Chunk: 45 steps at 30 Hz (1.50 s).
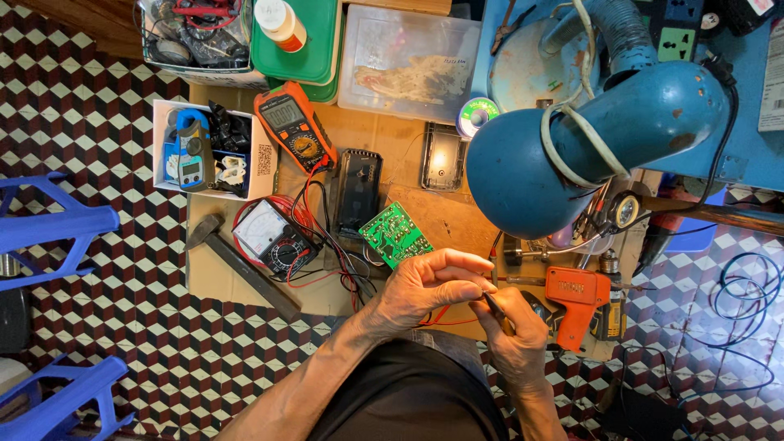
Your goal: The person works at a cluttered electronics repair bench, holding a green circuit board and performing fine hand work on it under a desk lamp. They then pick up a hot air rework tool and apply it to the board, and later use pliers to work on the board's components.
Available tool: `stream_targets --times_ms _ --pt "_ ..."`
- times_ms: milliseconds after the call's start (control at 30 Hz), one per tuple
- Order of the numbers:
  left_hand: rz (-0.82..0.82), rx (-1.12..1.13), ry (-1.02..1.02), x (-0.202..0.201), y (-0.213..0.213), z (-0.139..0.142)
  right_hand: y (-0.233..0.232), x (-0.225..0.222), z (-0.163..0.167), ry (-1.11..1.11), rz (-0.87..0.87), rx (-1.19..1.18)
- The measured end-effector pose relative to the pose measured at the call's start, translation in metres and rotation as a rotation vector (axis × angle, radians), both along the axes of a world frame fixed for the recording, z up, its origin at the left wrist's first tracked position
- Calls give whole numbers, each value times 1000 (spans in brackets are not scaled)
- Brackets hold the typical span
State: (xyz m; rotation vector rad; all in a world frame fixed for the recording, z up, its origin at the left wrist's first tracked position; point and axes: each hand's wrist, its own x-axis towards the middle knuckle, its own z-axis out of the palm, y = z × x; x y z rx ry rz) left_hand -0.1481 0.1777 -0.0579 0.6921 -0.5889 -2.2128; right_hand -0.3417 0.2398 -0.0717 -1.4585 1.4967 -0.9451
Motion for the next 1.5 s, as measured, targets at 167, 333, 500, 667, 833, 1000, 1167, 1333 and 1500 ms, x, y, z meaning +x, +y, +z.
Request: stream_targets --times_ms 167,333,500,667,833,1000,1167,1333,1500 --pt "20 -41 -71 1 9 0 -2 -1 2 81 -32 -6" --pt "86 -44 -134 -5 12 -5 -2 -2 0 69 9 -22" --pt "103 -32 -100 -3 12 -8 1 -3 -1 79 9 53" --pt "88 -28 -103 0 12 -6 3 -3 -2 88 15 66" --pt "74 -35 -104 0 10 -7 3 -7 -3 81 37 99" --pt "53 45 -92 0 10 -6 3 -7 -6 66 40 90" --pt "59 251 35 1 16 -2 10 0 -6 114 -3 132" --pt "59 374 60 4 29 -2 16 1 -3 159 32 127" --pt "161 406 -135 7 26 -8 18 -1 7 252 119 140"
